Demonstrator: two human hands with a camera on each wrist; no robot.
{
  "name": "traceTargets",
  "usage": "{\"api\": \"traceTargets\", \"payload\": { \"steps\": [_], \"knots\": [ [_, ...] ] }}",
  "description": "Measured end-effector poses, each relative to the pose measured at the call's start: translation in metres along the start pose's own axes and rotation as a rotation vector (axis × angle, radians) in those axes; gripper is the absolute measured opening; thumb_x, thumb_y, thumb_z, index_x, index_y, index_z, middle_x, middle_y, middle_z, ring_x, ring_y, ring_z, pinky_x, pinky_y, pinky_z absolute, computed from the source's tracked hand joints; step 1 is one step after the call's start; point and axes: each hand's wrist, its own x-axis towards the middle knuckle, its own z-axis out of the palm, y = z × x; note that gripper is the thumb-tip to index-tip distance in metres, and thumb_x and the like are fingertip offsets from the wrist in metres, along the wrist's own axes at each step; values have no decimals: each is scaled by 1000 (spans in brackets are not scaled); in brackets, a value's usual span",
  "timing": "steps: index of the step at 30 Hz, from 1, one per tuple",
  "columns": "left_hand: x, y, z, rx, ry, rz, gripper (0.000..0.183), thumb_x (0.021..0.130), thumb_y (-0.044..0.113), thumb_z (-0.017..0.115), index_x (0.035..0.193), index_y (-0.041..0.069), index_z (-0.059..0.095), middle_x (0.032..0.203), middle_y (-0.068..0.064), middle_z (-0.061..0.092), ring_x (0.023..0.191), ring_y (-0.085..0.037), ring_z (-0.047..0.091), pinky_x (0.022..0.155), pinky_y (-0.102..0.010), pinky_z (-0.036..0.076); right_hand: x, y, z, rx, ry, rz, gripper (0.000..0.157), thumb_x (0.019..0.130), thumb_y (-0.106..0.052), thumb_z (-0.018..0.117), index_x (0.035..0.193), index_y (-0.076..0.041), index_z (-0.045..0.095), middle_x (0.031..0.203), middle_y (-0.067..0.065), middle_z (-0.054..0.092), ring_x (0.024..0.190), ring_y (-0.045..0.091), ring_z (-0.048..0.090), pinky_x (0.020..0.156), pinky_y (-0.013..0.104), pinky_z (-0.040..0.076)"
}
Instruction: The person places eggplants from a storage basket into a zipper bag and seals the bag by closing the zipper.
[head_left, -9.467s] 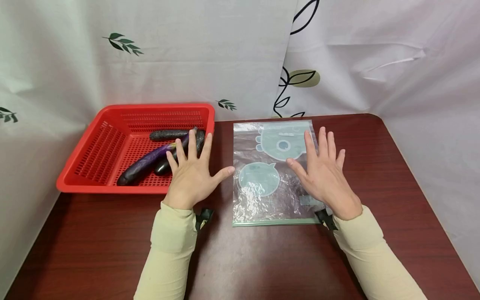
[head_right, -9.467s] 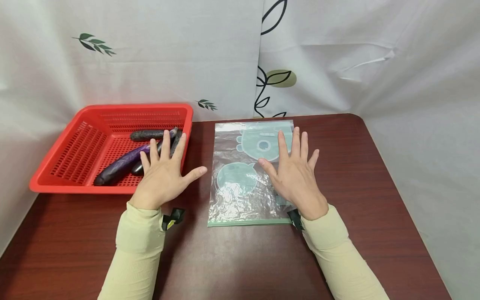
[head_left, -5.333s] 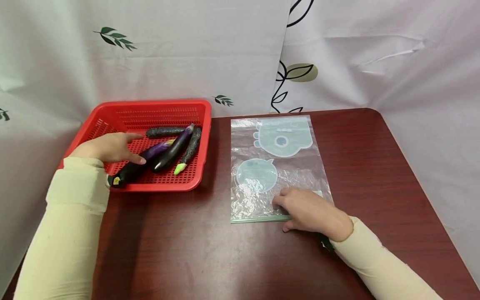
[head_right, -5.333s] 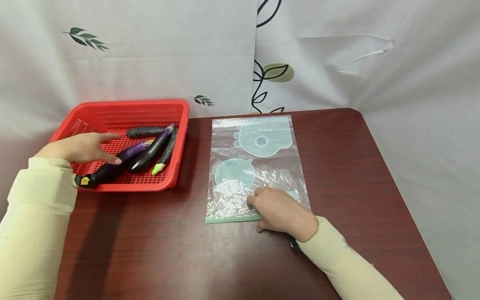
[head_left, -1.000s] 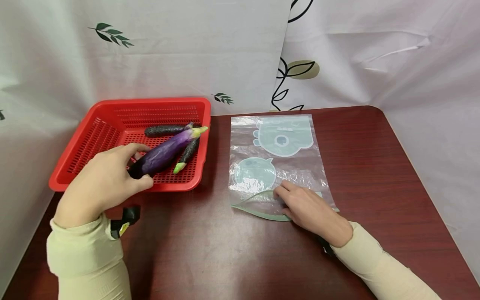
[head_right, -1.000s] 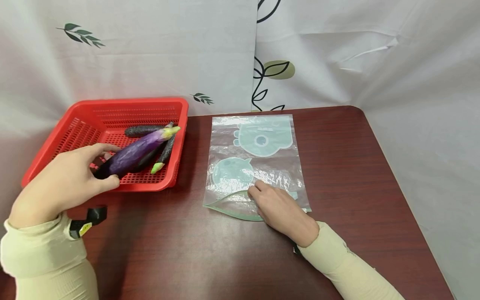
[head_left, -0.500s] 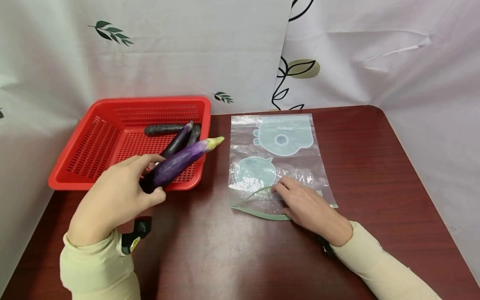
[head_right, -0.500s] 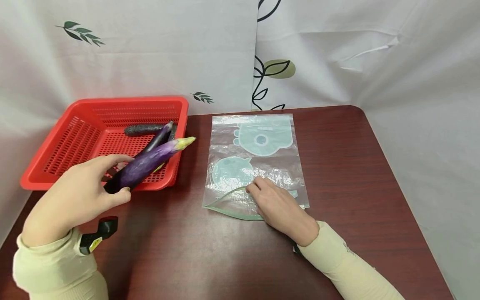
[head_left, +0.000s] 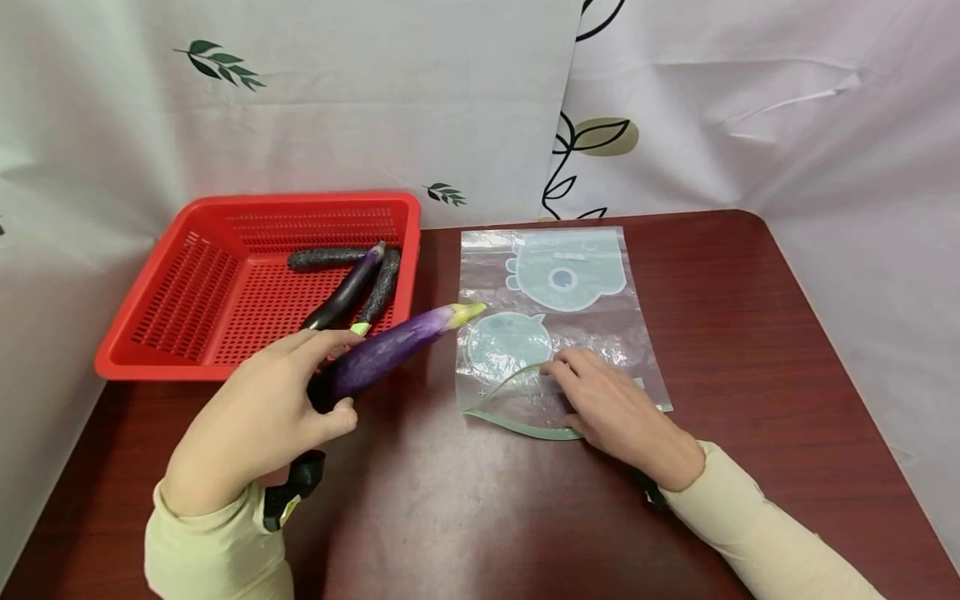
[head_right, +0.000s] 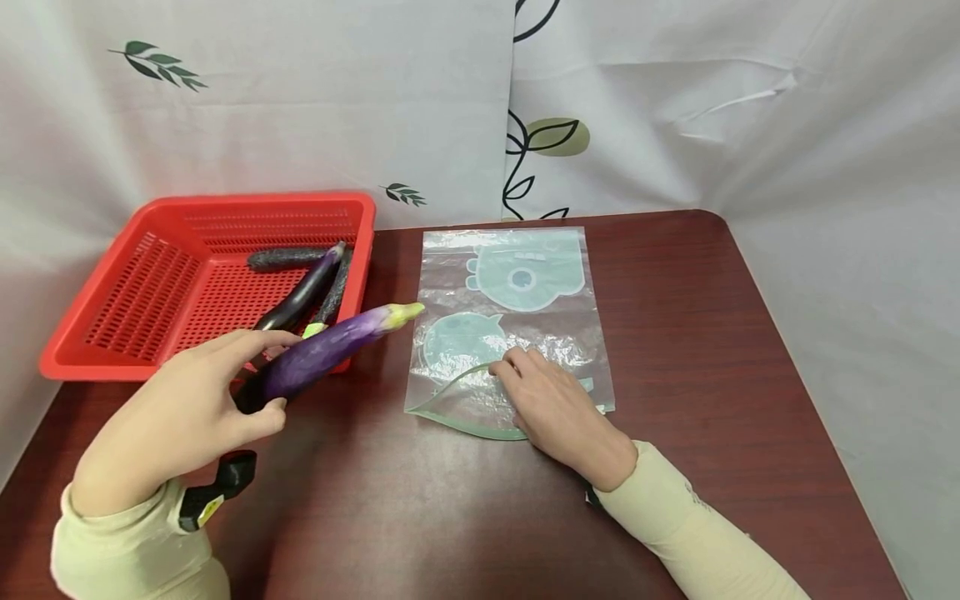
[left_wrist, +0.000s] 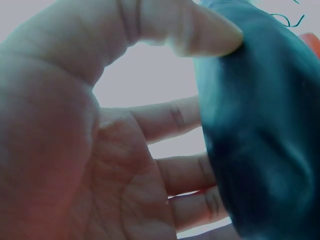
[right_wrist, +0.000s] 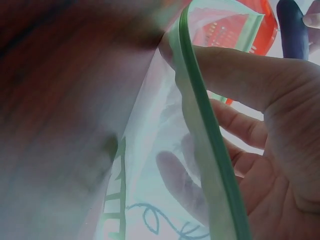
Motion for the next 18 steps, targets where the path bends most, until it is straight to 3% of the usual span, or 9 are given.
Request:
{"api": "traceTargets", "payload": {
  "steps": [9, 18],
  "knots": [
    [0, 10, 8, -6, -27, 36, 55, 70, 20, 71, 125, 15, 64, 110, -6, 66, 92, -21, 62, 78, -44, 50, 1, 0, -1, -32, 16, -13, 65, 68, -4, 89, 125, -1, 59, 118, 11, 57, 107, 29, 55, 94, 42, 47],
    [3, 21, 17, -1, -79, 52, 51, 71, 22, 70, 121, 15, 65, 109, -6, 65, 93, -20, 61, 78, -42, 51, 1, -1, -3, -44, 2, 14, 72, 68, -13, 93, 130, -2, 57, 122, 12, 56, 108, 29, 54, 90, 44, 49]
  ]
}}
